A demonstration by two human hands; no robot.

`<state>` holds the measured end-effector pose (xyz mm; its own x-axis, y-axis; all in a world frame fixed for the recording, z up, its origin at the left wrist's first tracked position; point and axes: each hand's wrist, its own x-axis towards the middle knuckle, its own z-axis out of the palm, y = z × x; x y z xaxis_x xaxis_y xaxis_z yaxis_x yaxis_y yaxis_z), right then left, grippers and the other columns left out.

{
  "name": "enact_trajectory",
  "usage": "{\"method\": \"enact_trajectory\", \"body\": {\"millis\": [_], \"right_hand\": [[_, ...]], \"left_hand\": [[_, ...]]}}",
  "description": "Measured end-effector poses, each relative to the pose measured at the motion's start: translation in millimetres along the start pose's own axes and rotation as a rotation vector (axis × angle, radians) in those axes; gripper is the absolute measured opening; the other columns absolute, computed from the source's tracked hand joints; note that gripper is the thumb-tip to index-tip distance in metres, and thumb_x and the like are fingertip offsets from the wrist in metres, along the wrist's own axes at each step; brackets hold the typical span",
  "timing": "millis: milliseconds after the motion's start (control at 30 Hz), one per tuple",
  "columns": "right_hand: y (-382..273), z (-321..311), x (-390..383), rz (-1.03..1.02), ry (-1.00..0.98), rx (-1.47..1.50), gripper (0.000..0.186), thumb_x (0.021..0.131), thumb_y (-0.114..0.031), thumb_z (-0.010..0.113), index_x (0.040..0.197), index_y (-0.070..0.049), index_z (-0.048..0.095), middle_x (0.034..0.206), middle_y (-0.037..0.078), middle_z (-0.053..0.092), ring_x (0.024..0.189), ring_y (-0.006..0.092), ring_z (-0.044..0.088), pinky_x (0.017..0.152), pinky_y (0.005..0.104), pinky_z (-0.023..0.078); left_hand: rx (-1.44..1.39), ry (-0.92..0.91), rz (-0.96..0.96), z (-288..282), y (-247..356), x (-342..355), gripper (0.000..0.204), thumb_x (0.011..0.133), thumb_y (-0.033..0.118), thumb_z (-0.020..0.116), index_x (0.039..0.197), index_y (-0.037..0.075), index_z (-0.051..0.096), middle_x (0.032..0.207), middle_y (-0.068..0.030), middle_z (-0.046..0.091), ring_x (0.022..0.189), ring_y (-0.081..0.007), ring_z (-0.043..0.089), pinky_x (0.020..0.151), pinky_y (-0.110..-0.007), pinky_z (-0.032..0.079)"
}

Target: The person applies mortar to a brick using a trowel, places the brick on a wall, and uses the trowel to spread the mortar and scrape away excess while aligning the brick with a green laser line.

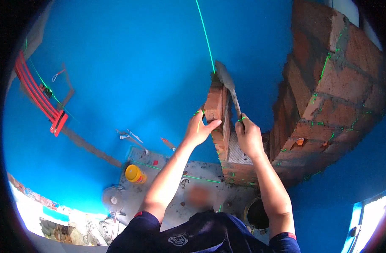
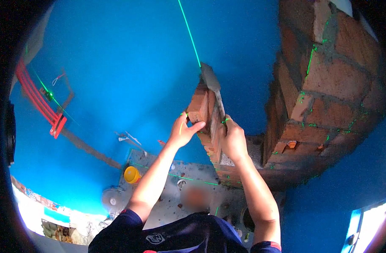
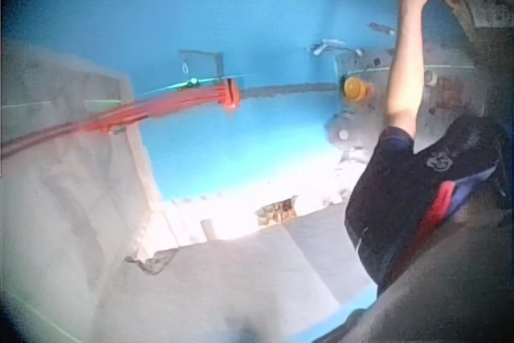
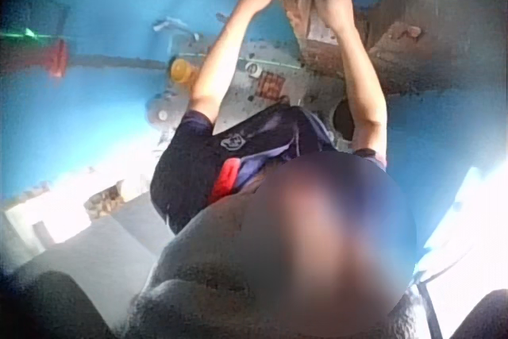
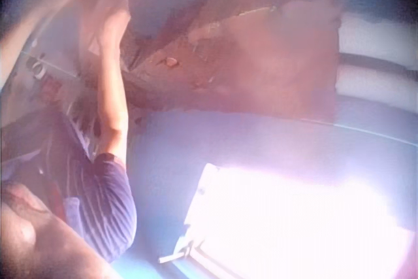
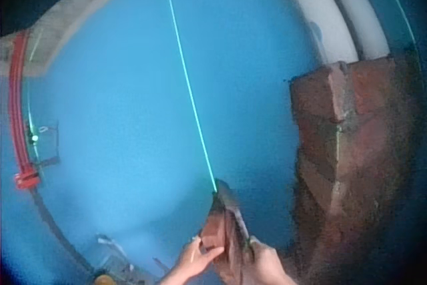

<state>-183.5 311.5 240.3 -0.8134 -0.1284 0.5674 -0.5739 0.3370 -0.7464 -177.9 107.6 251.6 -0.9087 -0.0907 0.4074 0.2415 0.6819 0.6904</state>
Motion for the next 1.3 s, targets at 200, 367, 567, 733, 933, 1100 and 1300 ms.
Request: {"method": "enact_trajectory", "body": {"millis": [200, 367, 567, 733, 933, 1100, 1300], "right_hand": [[0.6, 27.8, 5.7, 0.059, -0.001, -0.107, 0.037, 0.09, -0.01, 0.054, 0.12, 0.011, 0.052, 0.098, 0.03, 0.061, 0.094, 0.042, 0.061, 0.075, 0.0428, 0.05], [-13.1, 23.3, 3.4, 0.17, -0.022, -0.154, 0.037, 0.089, -0.009, 0.053, 0.12, 0.011, 0.053, 0.1, 0.031, 0.061, 0.093, 0.0432, 0.061, 0.077, 0.0437, 0.049], [-6.4, -3.1, 1.8, 0.122, 0.002, -0.205, 0.028, 0.085, -0.009, 0.055, 0.107, 0.007, 0.058, 0.084, 0.032, 0.06, 0.083, 0.0447, 0.061, 0.069, 0.0471, 0.049], [-11.4, -20.7, -8.8, 0.293, -0.057, -0.189, 0.034, 0.086, -0.013, 0.057, 0.113, 0.006, 0.059, 0.092, 0.03, 0.061, 0.089, 0.0426, 0.062, 0.073, 0.0438, 0.05], [13.9, -16.6, -46.7, 0.342, 0.081, -0.176, 0.037, 0.087, -0.016, 0.062, 0.119, 0.004, 0.058, 0.089, 0.024, 0.065, 0.079, 0.0325, 0.065, 0.071, 0.0365, 0.05], [48.8, 3.2, -69.0, 0.427, 0.095, 0.047, 0.026, 0.093, -0.024, 0.058, 0.086, 0.0, 0.05, 0.072, 0.019, 0.053, 0.061, 0.0284, 0.051, 0.059, 0.0395, 0.042], [111.1, 30.0, -75.7, 0.51, 0.198, 0.1, 0.046, 0.094, -0.043, 0.055, 0.077, 0.0, 0.048, 0.058, 0.011, 0.044, 0.056, 0.017, 0.04, 0.054, 0.0356, 0.038]], "left_hand": [[0.113, 0.035, 0.0, -3.3, 6.0, -2.5, 0.061, 0.076, 0.045, 0.075, 0.096, -0.009, 0.053, 0.098, -0.027, 0.062, 0.093, -0.0352, 0.063, 0.078, -0.042, 0.048], [0.068, -0.021, -0.051, -4.7, 3.0, -0.6, 0.058, 0.077, 0.043, 0.075, 0.096, -0.008, 0.054, 0.1, -0.0255, 0.061, 0.093, -0.0329, 0.062, 0.078, -0.041, 0.049], [0.032, -0.031, -0.036, -2.0, 5.7, 1.2, 0.057, 0.077, 0.037, 0.076, 0.106, -0.006, 0.055, 0.106, -0.0219, 0.063, 0.099, -0.0311, 0.063, 0.084, -0.039, 0.049], [0.022, 0.022, 0.012, -1.1, 2.8, 1.2, 0.05, 0.077, 0.029, 0.077, 0.11, -0.002, 0.056, 0.107, -0.0171, 0.066, 0.101, -0.0265, 0.063, 0.086, -0.037, 0.048], [-0.026, -0.029, -0.083, 4.7, -6.1, 1.0, 0.043, 0.078, 0.024, 0.077, 0.108, -0.001, 0.058, 0.107, -0.0125, 0.066, 0.098, -0.0198, 0.063, 0.085, -0.033, 0.048], [-0.227, 0.004, 0.021, -4.8, -7.9, -6.0, 0.051, 0.078, 0.03, 0.076, 0.113, -0.001, 0.054, 0.113, -0.0171, 0.063, 0.109, -0.0274, 0.059, 0.09, -0.037, 0.045], [-0.296, -0.008, -0.114, -12.0, -28.7, -49.2, 0.072, 0.083, 0.016, 0.071, 0.14, -0.004, 0.032, 0.14, -0.023, 0.043, 0.131, -0.0273, 0.042, 0.108, -0.037, 0.033]]}}
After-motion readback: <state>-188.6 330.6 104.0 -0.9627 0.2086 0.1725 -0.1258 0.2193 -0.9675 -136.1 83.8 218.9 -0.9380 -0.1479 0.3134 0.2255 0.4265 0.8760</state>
